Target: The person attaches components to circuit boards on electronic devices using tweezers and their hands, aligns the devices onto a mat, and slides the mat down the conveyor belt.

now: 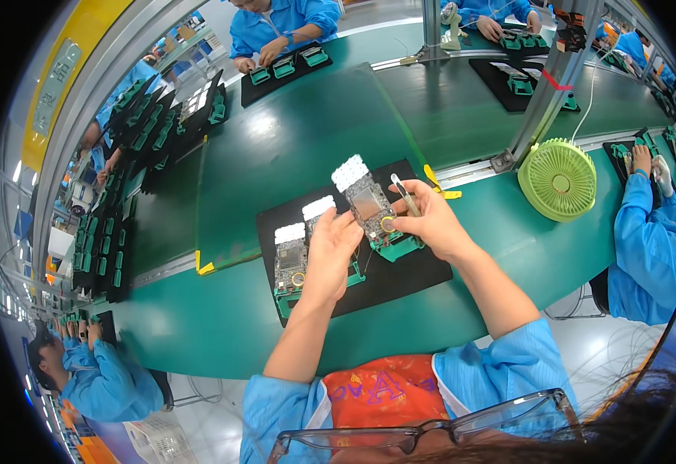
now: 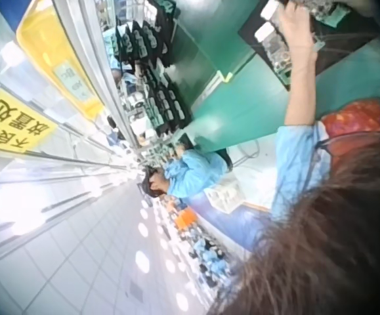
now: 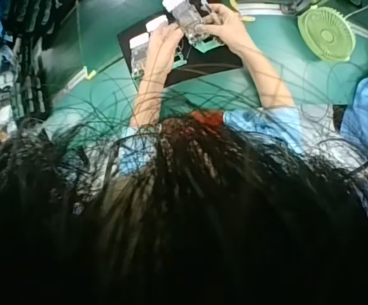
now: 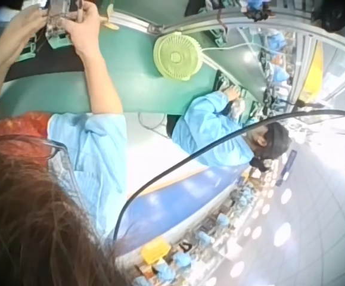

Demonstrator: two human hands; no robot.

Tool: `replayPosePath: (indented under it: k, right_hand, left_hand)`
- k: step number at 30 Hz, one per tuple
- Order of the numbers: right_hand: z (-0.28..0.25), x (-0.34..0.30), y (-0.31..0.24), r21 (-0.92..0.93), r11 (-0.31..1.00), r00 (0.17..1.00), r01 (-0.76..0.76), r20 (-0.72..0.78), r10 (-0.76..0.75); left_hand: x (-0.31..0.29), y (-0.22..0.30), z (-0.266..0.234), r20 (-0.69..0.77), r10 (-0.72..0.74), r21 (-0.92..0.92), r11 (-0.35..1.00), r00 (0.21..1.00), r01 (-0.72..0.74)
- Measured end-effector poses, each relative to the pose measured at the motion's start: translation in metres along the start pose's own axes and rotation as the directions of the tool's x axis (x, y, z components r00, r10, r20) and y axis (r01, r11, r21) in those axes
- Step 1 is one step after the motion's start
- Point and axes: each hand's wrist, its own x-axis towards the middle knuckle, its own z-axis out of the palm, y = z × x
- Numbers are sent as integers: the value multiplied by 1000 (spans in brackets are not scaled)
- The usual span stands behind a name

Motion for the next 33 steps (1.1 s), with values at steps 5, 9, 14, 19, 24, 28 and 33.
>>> replayPosePath:
  k: [5, 9, 14, 19, 24, 28, 33]
  right_hand:
    - [8, -15, -16, 95, 995, 997, 0, 77, -8]
    - [8, -17, -21, 178, 984, 988, 26, 147, -52]
    - [-2, -16, -30, -120, 993, 998, -24, 59, 31]
    - [4, -17, -22, 89, 990, 955, -112, 285, 82]
    - [-5, -15, -20, 318, 947, 982, -40, 187, -21]
    - [1, -20, -25, 331, 944, 997, -12, 70, -12]
    - [9, -28, -27, 297, 954, 998, 33, 40, -47]
  left_hand:
    - [5, 2, 0, 61, 70, -47, 997, 996, -67]
    - [-2, 16, 2, 53, 119, -99, 989, 992, -113]
    - [-24, 40, -1, 203, 282, 72, 951, 938, -302]
    - [-34, 52, -3, 523, 230, 303, 850, 821, -431]
    - [-41, 32, -9, 369, 125, 208, 955, 921, -213]
    - [-35, 23, -3, 161, 23, 96, 995, 987, -39]
    - [-30, 12, 3, 109, 2, 53, 999, 994, -8]
